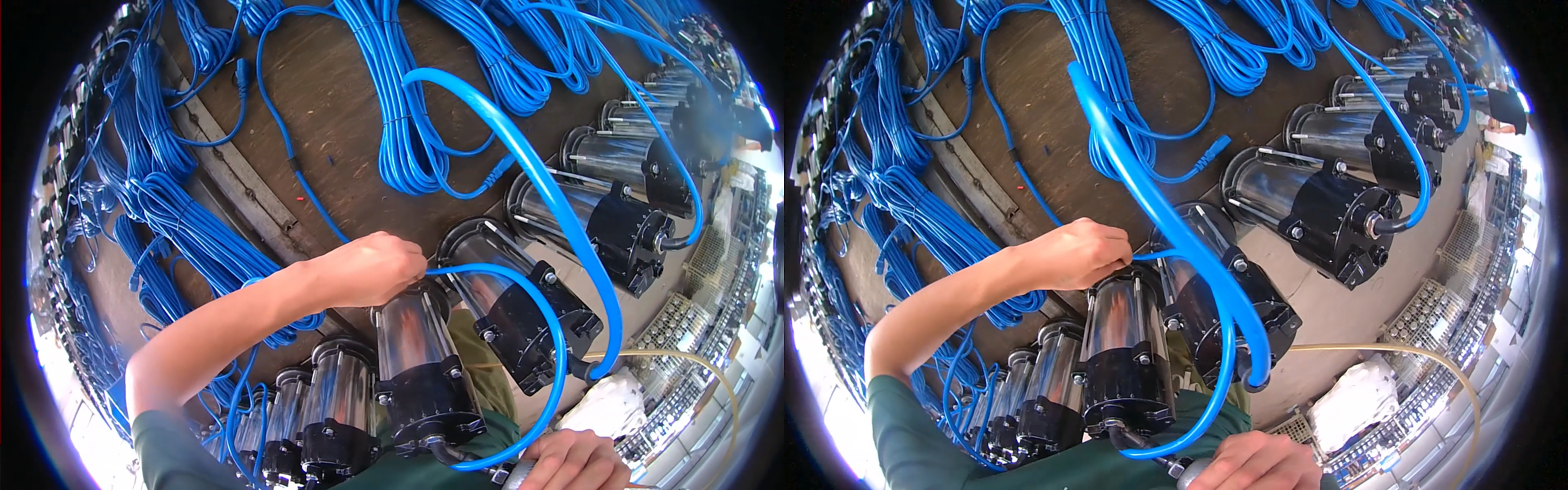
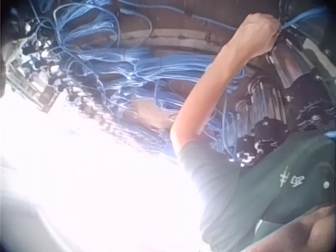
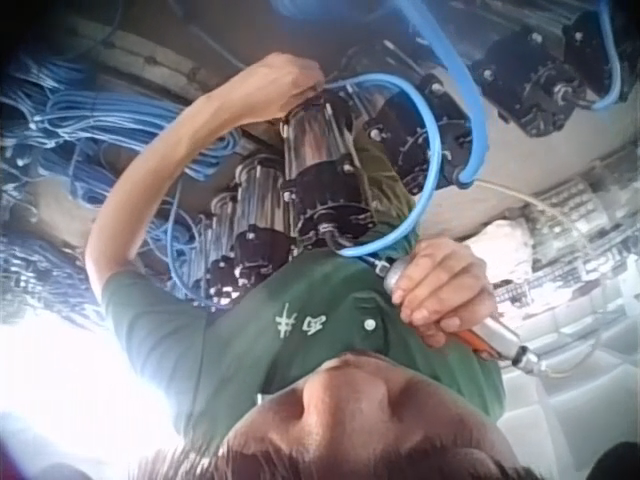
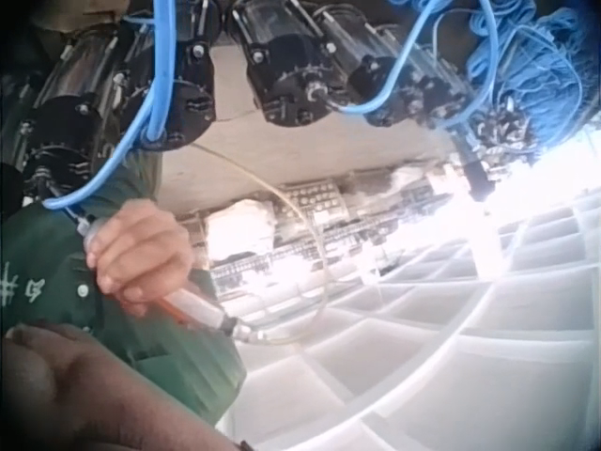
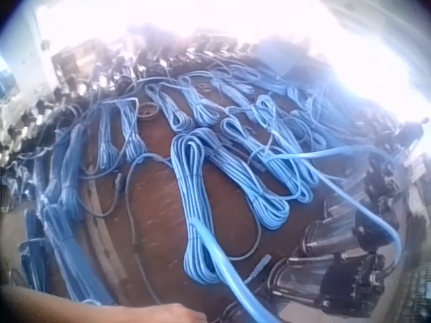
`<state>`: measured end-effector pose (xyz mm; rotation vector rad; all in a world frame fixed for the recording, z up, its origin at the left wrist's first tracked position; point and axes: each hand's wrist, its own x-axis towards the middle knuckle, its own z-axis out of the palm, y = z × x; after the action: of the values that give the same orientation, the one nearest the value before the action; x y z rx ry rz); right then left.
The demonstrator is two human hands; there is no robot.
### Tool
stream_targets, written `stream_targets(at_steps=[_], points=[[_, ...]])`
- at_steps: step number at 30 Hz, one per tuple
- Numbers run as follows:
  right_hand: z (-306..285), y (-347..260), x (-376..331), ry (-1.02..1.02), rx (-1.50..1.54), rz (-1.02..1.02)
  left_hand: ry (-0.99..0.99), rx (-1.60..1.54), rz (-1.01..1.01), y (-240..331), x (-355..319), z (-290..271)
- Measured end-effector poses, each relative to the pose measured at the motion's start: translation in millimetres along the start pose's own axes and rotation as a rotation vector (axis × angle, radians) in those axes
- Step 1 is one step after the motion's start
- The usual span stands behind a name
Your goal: The person assembles water pumps by inserting metal rods into the base units and using a pneumatic screwdriver to secure components.
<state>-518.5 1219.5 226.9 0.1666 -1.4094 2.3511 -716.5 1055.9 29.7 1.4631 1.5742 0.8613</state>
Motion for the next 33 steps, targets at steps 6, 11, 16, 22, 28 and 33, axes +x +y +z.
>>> stream_targets(at_steps=[6,11,16,22,28,33], points=[[-7,-1,2,-0.019,0.023,0.026,-0.158,0.136,0.013,-2,-12,4],[-5,-2,4,0.021,0.032,0.053,-0.163,0.221,0.073,0,-9,1],[-7,-4,4,0.017,0.055,0.065,-0.120,0.255,0.093,5,-10,-2],[-9,-6,5,0.008,0.070,0.104,0.004,0.206,0.166,-5,-16,10],[-11,-8,5,-0.003,0.068,0.120,0.013,0.211,0.170,-3,-15,10],[-11,-8,7,-0.008,0.052,0.131,-0.010,0.220,0.179,-3,-15,9]])
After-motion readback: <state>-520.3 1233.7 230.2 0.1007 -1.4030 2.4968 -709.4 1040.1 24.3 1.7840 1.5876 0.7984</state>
